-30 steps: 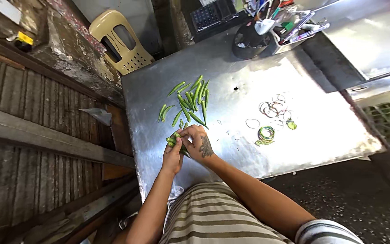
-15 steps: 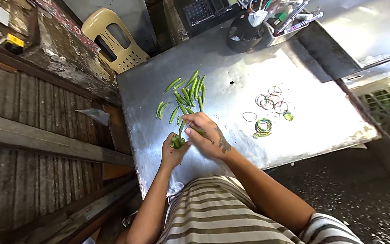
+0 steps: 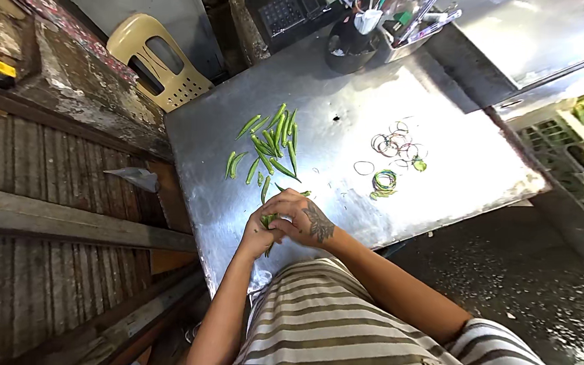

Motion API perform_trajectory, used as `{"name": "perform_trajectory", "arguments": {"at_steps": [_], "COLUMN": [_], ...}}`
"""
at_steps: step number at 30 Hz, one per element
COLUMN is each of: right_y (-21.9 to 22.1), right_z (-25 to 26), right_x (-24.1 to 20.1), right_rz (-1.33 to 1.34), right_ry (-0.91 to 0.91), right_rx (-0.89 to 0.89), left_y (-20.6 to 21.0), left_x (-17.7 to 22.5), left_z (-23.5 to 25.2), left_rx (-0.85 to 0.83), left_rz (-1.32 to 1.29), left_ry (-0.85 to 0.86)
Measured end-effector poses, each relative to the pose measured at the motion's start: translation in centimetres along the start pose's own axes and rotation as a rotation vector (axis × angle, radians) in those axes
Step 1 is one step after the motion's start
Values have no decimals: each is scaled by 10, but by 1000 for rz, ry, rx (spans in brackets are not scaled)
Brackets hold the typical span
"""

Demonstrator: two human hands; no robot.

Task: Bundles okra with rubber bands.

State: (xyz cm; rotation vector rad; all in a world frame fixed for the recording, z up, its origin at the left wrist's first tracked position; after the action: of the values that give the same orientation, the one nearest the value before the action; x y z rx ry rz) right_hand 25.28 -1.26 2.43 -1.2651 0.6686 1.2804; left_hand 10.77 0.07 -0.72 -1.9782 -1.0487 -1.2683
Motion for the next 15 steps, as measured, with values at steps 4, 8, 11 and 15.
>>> {"name": "perform_trajectory", "arguments": {"at_steps": [4, 8, 11, 15], "right_y": [-8, -6, -2, -12], "right_z": [-3, -8, -11, -16], "right_x": [1, 5, 7, 5], "right_rz": [122, 164, 190, 282], "right_ry": [19, 74, 86, 59], "right_rx": [-55, -65, -39, -15], "left_y": [4, 2, -1, 2], "left_x": [-1, 15, 25, 33], "left_z": [3, 7, 9, 2], "left_rx": [-1, 80, 30, 33], "left_rz": [-38, 292, 580, 715], "left_ry": [47, 118, 87, 52]}}
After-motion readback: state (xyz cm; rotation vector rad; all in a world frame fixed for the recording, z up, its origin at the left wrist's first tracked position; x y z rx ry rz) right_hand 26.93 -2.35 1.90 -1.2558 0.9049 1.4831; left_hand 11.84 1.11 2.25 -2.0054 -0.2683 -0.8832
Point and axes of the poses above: each hand's wrist, its own z-axis towards the middle knuckle, its own y-axis out of the palm, x = y × z, the point moved 4 cm from there along z, towards the middle knuckle, and after that the axes turned 10 degrees about z, right-handed, at the moved point
